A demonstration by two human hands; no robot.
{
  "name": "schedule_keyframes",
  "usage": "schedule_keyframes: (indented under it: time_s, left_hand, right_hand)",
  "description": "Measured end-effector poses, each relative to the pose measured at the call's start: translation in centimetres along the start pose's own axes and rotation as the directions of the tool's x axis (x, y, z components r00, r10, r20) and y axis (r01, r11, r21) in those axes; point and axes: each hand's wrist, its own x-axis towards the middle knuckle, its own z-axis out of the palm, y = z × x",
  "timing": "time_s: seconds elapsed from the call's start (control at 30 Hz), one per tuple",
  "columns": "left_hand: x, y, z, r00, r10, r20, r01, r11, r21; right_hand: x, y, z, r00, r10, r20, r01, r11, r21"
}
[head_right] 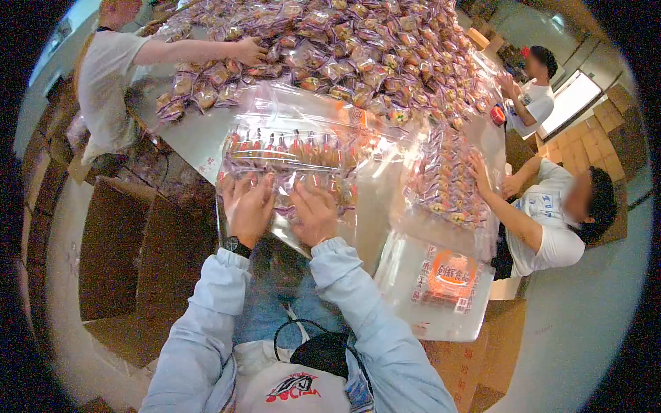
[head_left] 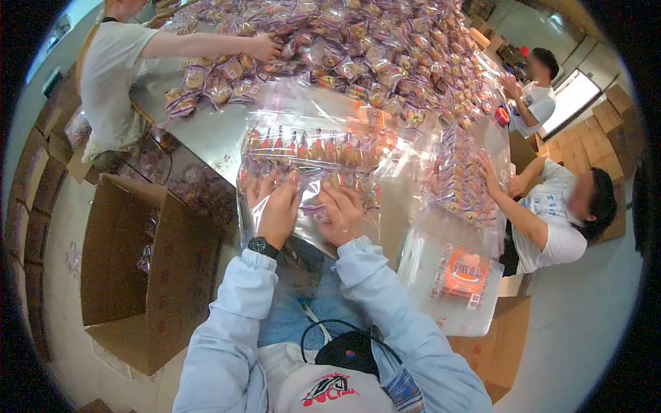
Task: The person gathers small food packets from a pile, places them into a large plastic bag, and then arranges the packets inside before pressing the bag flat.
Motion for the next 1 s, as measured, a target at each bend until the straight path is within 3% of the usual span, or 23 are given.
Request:
schedule_keyframes:
  time_s: [0.1, 0.17, 0.2, 0.3, 0.33, 0.43, 0.5, 0.6, 0.73, 0.83, 0.87, 0.97, 1.0]
  left_hand:
    - [-0.6, -0.7, 0.8, 0.992, 0.070, -0.104, -0.063, 0.996, 0.066]
    - [-0.6, -0.4, 0.4, 0.993, 0.034, -0.113, -0.034, 0.999, -0.001]
    - [-0.6, -0.4, 0.2, 0.993, 0.013, -0.118, -0.017, 0.999, -0.033]
    - [-1.1, -1.0, 0.3, 0.996, 0.025, -0.084, -0.027, 0.999, -0.020]
    - [-1.1, -1.4, 0.5, 0.995, 0.051, -0.081, -0.052, 0.999, -0.014]
    - [-0.6, -1.9, 0.2, 0.992, 0.121, -0.023, -0.121, 0.992, 0.019]
    - [-0.2, -1.7, -1.2, 0.988, 0.131, 0.081, -0.136, 0.988, 0.071]
    - [-0.5, -2.4, -0.5, 0.975, 0.209, 0.069, -0.216, 0.969, 0.119]
    - [-0.2, -1.8, -0.4, 0.966, 0.238, 0.105, -0.254, 0.948, 0.190]
    - [0.3, -2.2, -0.5, 0.954, 0.262, 0.148, -0.280, 0.953, 0.118]
    - [0.2, -2.4, -0.6, 0.949, 0.282, 0.138, -0.295, 0.952, 0.082]
    - [0.4, -1.2, -0.4, 0.972, 0.178, 0.152, -0.188, 0.981, 0.055]
    - [0.5, -1.0, 0.3, 0.980, 0.137, 0.141, -0.148, 0.986, 0.071]
  right_hand:
    - [-0.4, 0.3, 0.7, 0.999, 0.040, -0.022, -0.041, 0.999, -0.034]
    - [0.7, -0.9, -0.1, 0.993, 0.112, -0.029, -0.114, 0.991, -0.071]
    - [1.4, -1.7, -0.6, 0.987, 0.157, -0.014, -0.157, 0.987, 0.017]
    - [2.8, -2.3, 0.0, 0.996, 0.009, 0.091, 0.016, 0.964, -0.266]
    - [4.0, -3.2, -0.5, 0.968, 0.090, 0.233, -0.033, 0.971, -0.237]
    - [4.4, -3.7, -0.1, 0.957, 0.051, 0.287, 0.031, 0.961, -0.275]
    - [4.1, -3.7, 0.2, 0.964, 0.027, 0.265, 0.042, 0.968, -0.249]
    - [3.6, -4.6, -1.1, 0.945, 0.068, 0.320, -0.019, 0.988, -0.156]
    - [2.2, -3.7, -1.5, 0.960, -0.076, 0.268, 0.104, 0.990, -0.092]
    - [-1.1, -3.6, -2.6, 0.970, 0.031, 0.239, -0.021, 0.999, -0.042]
    - [-1.4, -3.9, -2.9, 0.997, 0.002, 0.071, 0.004, 0.997, -0.077]
    - [-2.2, -4.7, -3.9, 0.954, 0.260, 0.149, -0.252, 0.965, -0.075]
    - [-2.0, -5.0, -4.2, 0.953, 0.293, 0.075, -0.288, 0.955, -0.070]
